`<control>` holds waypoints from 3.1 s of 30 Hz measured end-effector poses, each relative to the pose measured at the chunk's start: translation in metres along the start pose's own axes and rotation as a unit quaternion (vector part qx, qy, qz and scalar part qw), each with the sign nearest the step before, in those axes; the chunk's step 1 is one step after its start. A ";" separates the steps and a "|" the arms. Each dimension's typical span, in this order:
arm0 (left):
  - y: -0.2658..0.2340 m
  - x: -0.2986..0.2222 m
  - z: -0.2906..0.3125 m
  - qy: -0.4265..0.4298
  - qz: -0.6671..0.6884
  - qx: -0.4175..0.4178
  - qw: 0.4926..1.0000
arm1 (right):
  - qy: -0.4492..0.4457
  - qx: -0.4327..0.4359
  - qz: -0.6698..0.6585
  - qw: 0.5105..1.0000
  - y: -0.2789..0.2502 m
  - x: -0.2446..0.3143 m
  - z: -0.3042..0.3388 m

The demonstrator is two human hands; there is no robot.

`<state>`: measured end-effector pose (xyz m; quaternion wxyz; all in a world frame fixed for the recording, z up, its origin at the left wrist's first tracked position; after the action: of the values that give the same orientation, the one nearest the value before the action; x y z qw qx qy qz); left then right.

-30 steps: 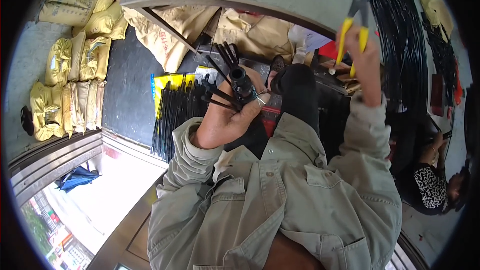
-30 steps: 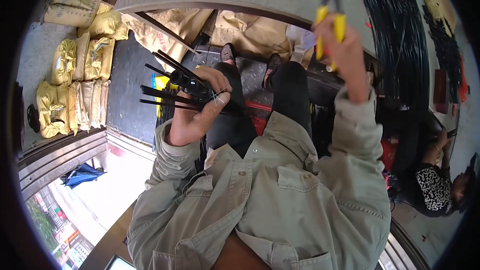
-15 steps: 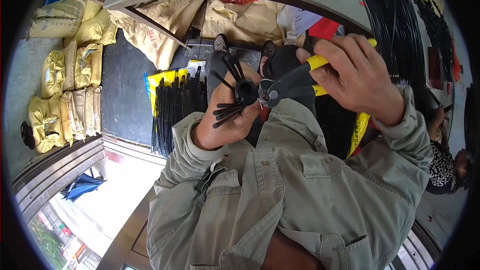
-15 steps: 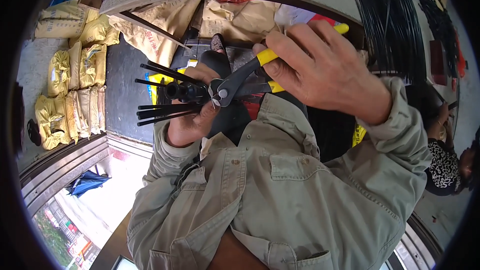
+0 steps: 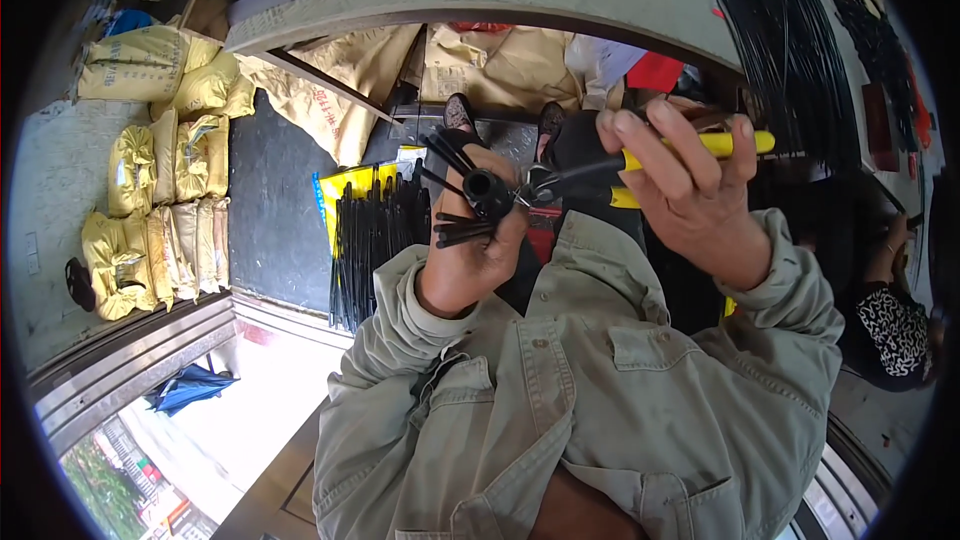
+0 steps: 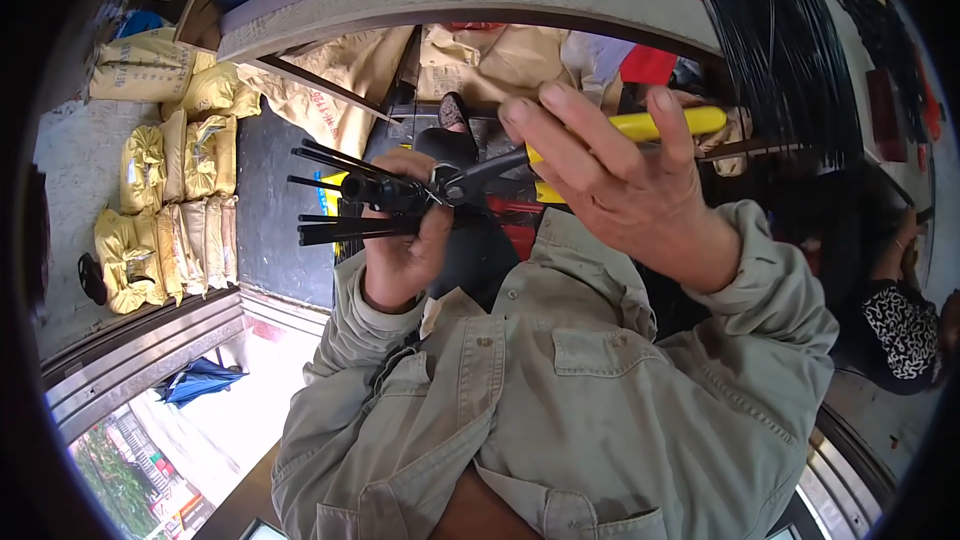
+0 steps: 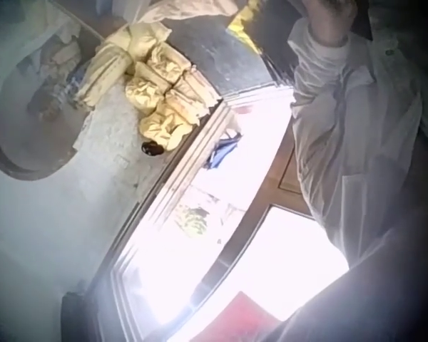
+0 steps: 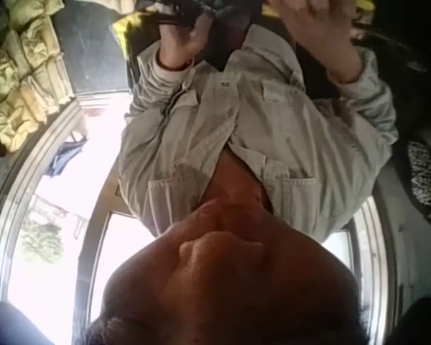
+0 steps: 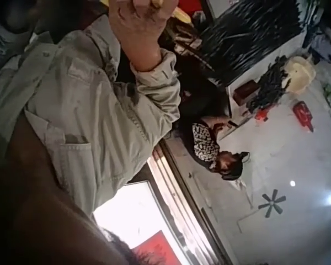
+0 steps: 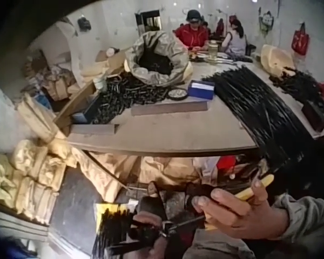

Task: The recorder bundles wires together and attaches them to a plastic base using pliers and a hammer for manual assembly.

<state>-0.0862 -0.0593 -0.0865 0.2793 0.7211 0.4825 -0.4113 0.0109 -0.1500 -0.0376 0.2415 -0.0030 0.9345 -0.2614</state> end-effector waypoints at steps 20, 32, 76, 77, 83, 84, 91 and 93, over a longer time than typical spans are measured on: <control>-0.014 0.009 0.002 -0.032 -0.055 -0.031 0.998 | 0.254 -0.040 -0.089 0.962 0.019 0.018 0.033; 0.016 0.019 0.008 -0.179 0.009 0.248 0.952 | 0.400 0.641 -0.616 0.221 0.030 0.027 0.081; 0.003 0.039 0.013 -0.199 0.068 0.104 0.972 | 0.175 0.256 -0.259 0.915 0.017 -0.012 0.023; 0.003 0.040 0.013 -0.205 0.078 0.102 0.970 | 0.171 0.257 -0.258 0.916 0.017 -0.013 0.022; 0.012 0.034 0.011 -0.154 0.092 0.143 0.973 | 0.129 0.287 -0.269 0.910 0.019 -0.009 0.019; 0.011 0.033 0.009 -0.155 0.094 0.137 0.974 | 0.120 0.289 -0.265 0.912 0.018 -0.008 0.018; 0.012 0.014 0.003 -0.079 0.080 0.170 0.979 | 0.063 0.339 -0.272 0.898 0.018 -0.007 0.008; 0.011 0.014 0.003 -0.078 0.090 0.164 0.979 | 0.059 0.352 -0.281 0.891 0.018 -0.005 0.009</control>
<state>-0.0740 -0.0592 -0.1003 0.2297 0.7632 0.3189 -0.5130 0.0214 -0.1385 -0.0509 0.0875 -0.1653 0.7541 -0.6296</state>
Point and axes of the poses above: each hand's wrist, its own z-axis away from the middle knuckle, its own y-axis out of the palm, x = y × z, the point moved 10 cm from there along -z, towards the middle knuckle, and after that the axes turned 15 degrees about -x, right-handed, at the moved point
